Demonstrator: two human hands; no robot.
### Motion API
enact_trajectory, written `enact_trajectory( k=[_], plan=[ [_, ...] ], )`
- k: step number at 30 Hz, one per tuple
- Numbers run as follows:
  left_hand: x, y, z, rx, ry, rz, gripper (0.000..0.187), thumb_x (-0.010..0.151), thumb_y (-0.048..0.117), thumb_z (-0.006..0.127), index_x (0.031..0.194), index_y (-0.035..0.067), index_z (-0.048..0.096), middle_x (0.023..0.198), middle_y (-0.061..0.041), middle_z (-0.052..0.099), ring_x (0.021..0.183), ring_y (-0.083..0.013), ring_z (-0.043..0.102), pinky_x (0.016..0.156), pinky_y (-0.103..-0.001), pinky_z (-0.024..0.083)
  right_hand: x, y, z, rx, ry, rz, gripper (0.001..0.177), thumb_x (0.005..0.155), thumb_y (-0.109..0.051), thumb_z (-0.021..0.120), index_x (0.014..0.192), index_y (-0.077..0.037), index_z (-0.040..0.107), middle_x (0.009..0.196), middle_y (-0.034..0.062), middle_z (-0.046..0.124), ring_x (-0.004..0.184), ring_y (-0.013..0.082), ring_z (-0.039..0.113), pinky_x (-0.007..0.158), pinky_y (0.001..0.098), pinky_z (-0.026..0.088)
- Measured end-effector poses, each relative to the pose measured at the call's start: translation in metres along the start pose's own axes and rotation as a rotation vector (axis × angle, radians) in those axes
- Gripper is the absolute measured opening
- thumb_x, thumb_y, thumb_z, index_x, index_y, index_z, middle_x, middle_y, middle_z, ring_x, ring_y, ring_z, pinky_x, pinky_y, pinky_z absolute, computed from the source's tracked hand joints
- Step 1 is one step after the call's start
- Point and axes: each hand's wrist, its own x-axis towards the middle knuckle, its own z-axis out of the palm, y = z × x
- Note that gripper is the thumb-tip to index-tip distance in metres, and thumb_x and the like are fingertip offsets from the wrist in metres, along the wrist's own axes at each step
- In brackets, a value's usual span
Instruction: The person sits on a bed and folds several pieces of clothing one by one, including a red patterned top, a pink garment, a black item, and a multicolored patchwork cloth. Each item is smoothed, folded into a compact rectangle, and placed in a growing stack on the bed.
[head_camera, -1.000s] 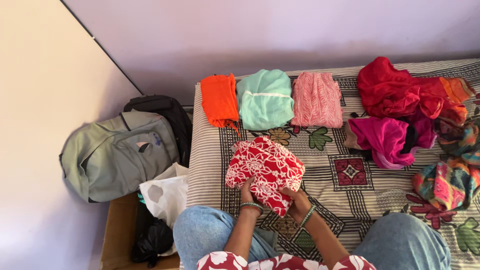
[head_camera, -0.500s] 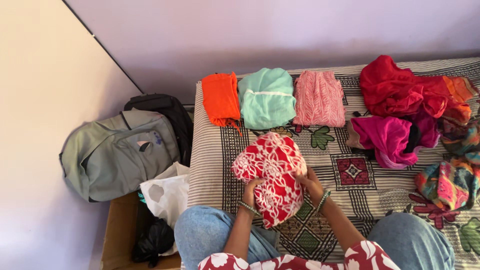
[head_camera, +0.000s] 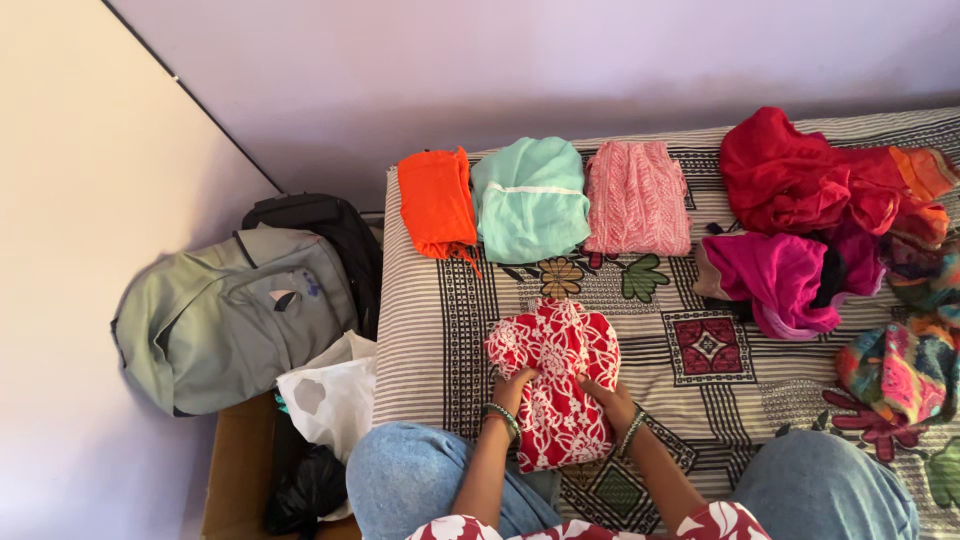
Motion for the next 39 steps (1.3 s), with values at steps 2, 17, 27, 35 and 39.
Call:
enact_trajectory(
  k=[2, 17, 27, 35, 39],
  plan=[
    [0.001, -0.002, 0.001, -0.050, 0.039, -0.079, 0.051, 0.075, 0.016, 0.081, 0.121, 0.000, 0.068, 0.113, -0.012, 0.075, 0.096, -0.0247, 0.073, 0.085, -0.038, 0.060, 0.001, 0.003, 0.000, 0.008, 0.036, -0.027, 0.061, 0.080, -0.027, 0.079, 0.126, 0.008, 0.061, 0.101, 0.0240, 0.077, 0.076, 0.0309, 0.077, 0.068, 0.0442, 0.065],
    [-0.030, 0.036, 0.019, -0.313, -0.276, -0.120, 0.054, 0.085, 0.022, 0.079, 0.132, -0.001, 0.064, 0.117, -0.013, 0.073, 0.100, -0.0248, 0.072, 0.086, -0.039, 0.058, 0.001, -0.024, -0.005, 0.270, 0.096, -0.089, 0.055, 0.086, -0.021, 0.074, 0.130, 0.009, 0.058, 0.103, 0.0243, 0.075, 0.076, 0.0301, 0.076, 0.067, 0.0422, 0.065],
    [-0.026, 0.069, 0.071, -0.298, -0.280, -0.028, 0.066, 0.081, 0.004, 0.071, 0.144, 0.006, 0.052, 0.128, -0.010, 0.069, 0.111, -0.0225, 0.069, 0.095, -0.038, 0.056, 0.002, -0.086, -0.015, 0.237, 0.103, -0.234, 0.050, 0.086, -0.015, 0.073, 0.129, 0.004, 0.057, 0.104, 0.0198, 0.075, 0.082, 0.0282, 0.076, 0.071, 0.0424, 0.065],
    [0.015, 0.109, 0.050, -0.217, -0.350, 0.085, 0.071, 0.083, -0.003, 0.069, 0.151, 0.001, 0.046, 0.130, -0.015, 0.068, 0.108, -0.0243, 0.070, 0.091, -0.038, 0.057, 0.019, -0.090, 0.015, 0.358, 0.006, -0.329, 0.045, 0.088, -0.010, 0.072, 0.129, 0.001, 0.059, 0.108, 0.0164, 0.074, 0.089, 0.0267, 0.074, 0.075, 0.0418, 0.062],
    [0.017, 0.145, 0.010, -0.196, -0.325, 0.102, 0.073, 0.080, -0.003, 0.070, 0.149, 0.002, 0.046, 0.130, -0.016, 0.068, 0.107, -0.0246, 0.070, 0.092, -0.039, 0.058, 0.035, -0.085, 0.056, 0.330, -0.075, -0.366, 0.046, 0.087, -0.008, 0.073, 0.130, -0.002, 0.059, 0.112, 0.0126, 0.074, 0.094, 0.0233, 0.074, 0.081, 0.0393, 0.061]
  ],
)
